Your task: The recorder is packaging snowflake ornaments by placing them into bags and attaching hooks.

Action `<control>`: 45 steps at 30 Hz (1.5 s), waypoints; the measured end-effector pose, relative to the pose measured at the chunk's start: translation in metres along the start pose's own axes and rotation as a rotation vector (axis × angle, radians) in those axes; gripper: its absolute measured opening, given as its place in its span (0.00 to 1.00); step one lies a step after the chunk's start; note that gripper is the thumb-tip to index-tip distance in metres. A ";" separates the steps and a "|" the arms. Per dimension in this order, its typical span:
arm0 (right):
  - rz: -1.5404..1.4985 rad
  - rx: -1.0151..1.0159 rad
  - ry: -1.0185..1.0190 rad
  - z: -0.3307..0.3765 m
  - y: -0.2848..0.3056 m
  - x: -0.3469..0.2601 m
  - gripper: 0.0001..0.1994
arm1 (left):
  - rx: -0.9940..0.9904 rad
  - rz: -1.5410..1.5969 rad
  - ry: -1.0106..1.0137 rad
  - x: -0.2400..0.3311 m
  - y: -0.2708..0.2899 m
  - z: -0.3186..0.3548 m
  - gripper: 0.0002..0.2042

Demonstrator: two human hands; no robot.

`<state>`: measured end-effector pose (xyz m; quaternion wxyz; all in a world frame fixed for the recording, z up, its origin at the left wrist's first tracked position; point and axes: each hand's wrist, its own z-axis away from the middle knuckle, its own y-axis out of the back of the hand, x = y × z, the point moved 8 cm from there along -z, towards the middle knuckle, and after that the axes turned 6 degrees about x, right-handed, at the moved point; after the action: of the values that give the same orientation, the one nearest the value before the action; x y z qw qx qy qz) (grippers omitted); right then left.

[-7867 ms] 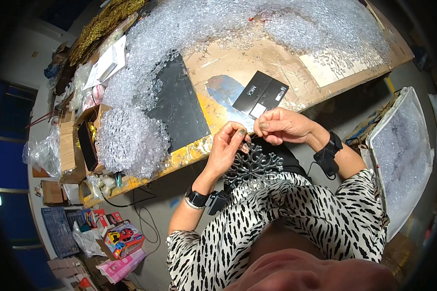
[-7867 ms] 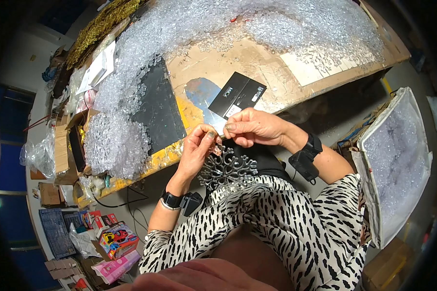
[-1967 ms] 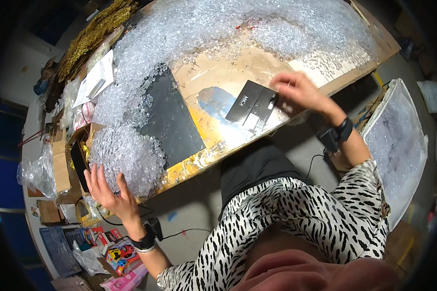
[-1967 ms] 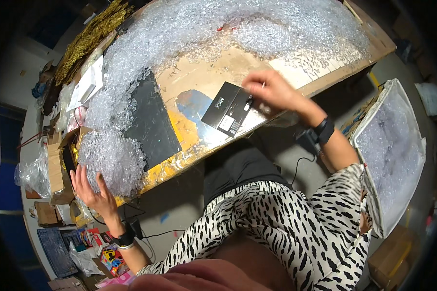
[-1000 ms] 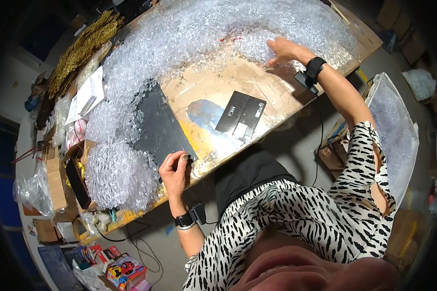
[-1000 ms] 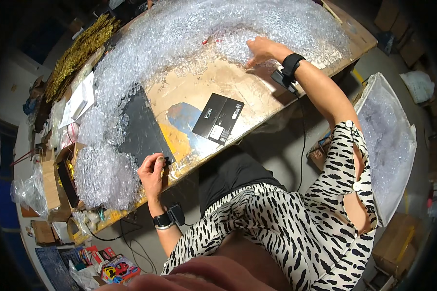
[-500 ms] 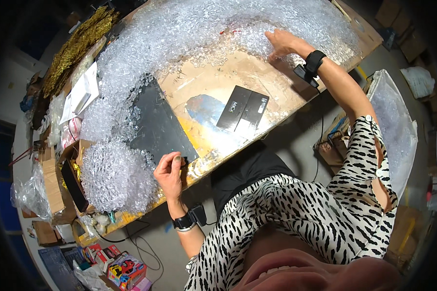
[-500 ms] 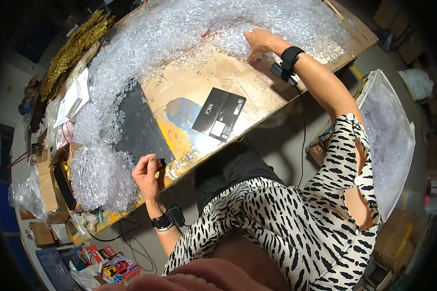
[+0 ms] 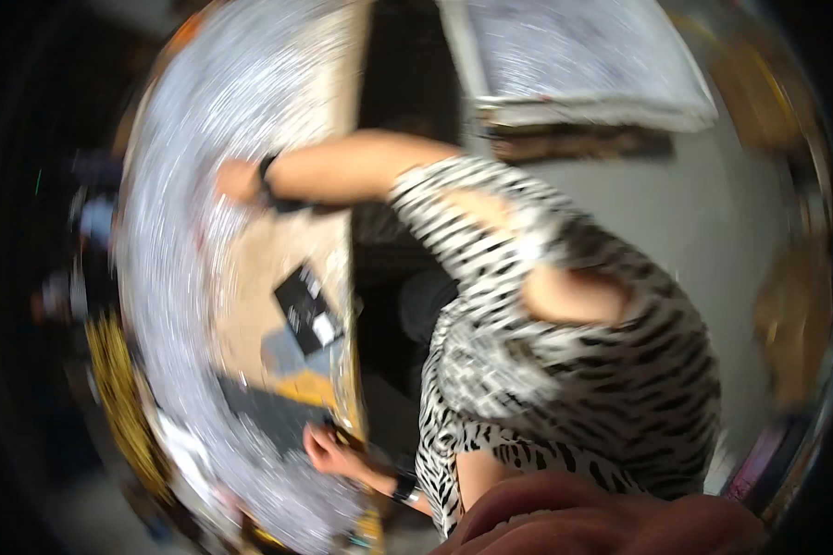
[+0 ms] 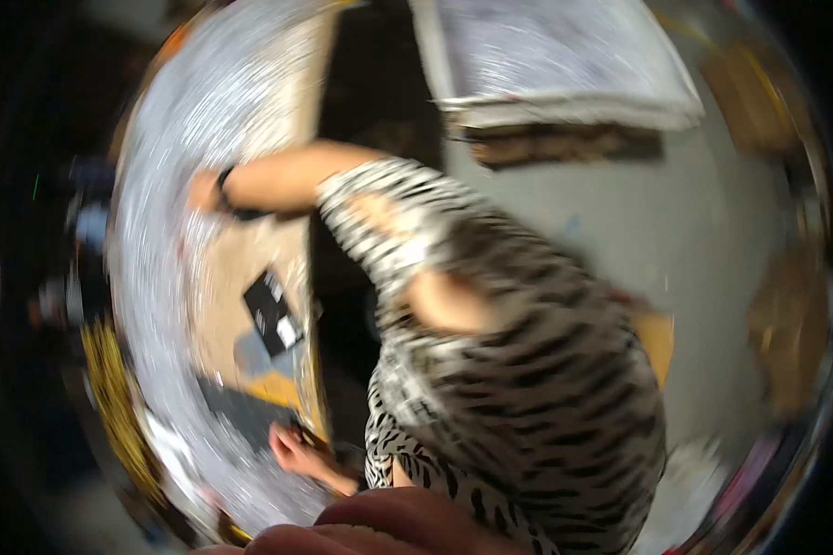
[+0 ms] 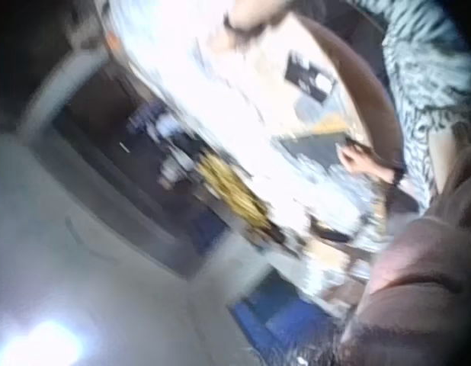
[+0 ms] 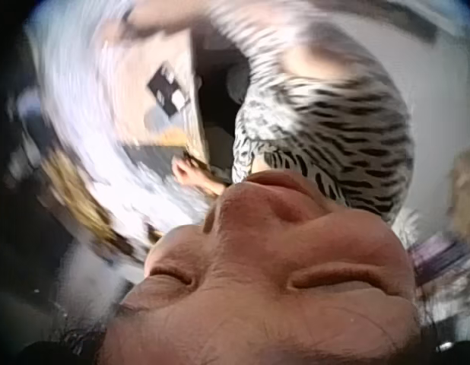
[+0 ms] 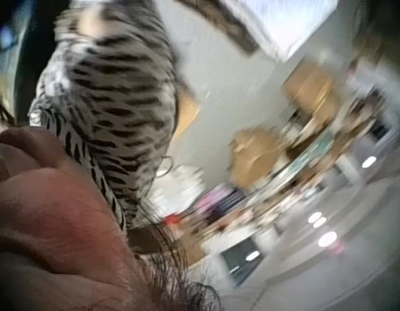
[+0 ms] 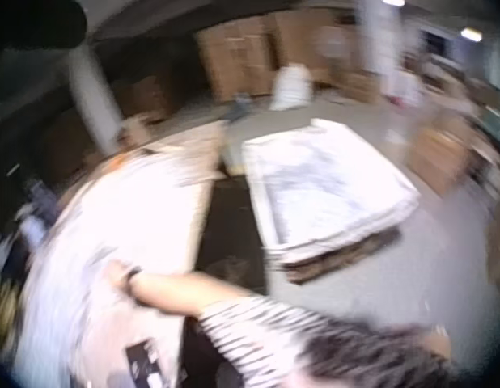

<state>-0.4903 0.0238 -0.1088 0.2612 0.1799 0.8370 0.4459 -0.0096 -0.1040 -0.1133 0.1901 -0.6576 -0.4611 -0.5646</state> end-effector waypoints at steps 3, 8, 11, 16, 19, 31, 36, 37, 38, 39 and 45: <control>0.018 -0.005 -0.225 -0.024 -0.004 -0.034 0.11 | -0.020 -0.160 -0.104 -0.001 0.019 0.002 0.10; 0.145 -0.040 -0.569 -0.009 0.030 -0.012 0.18 | -0.042 -0.265 -0.235 -0.046 0.037 -0.044 0.14; 0.130 -0.017 -0.668 0.006 0.024 0.012 0.18 | -0.165 -0.326 -0.358 -0.017 0.011 -0.063 0.15; 0.091 -0.002 -0.741 -0.024 0.017 0.044 0.17 | -0.287 -0.439 -0.526 0.013 -0.013 -0.079 0.15; 0.066 -0.017 -0.788 -0.043 0.011 0.065 0.17 | -0.373 -0.509 -0.607 0.025 -0.030 -0.083 0.16; 0.078 -0.079 -0.804 -0.084 -0.020 0.124 0.16 | -0.574 -0.682 -0.853 0.041 -0.097 -0.052 0.17; 0.073 -0.112 -0.299 -0.048 -0.047 -0.010 0.16 | -0.201 -0.877 -0.720 0.027 0.011 -0.006 0.18; 0.103 -0.127 -0.296 -0.031 -0.059 -0.006 0.16 | -0.220 -0.866 -0.722 0.016 -0.003 0.008 0.18; 0.102 -0.131 -0.209 -0.037 -0.046 -0.053 0.16 | -0.259 -0.827 -0.617 0.013 -0.008 0.012 0.19; 0.102 -0.006 -0.220 -0.014 -0.041 -0.033 0.13 | -0.289 -0.782 -0.508 0.010 -0.019 0.006 0.20; -0.052 -0.124 -0.054 0.055 0.052 -0.018 0.31 | -0.150 -0.816 -0.531 0.030 -0.034 0.007 0.19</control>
<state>-0.4395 0.0782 -0.0858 0.3061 0.1535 0.8048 0.4849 -0.0352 -0.0697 -0.0972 -0.2185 -0.5565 -0.6715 -0.4378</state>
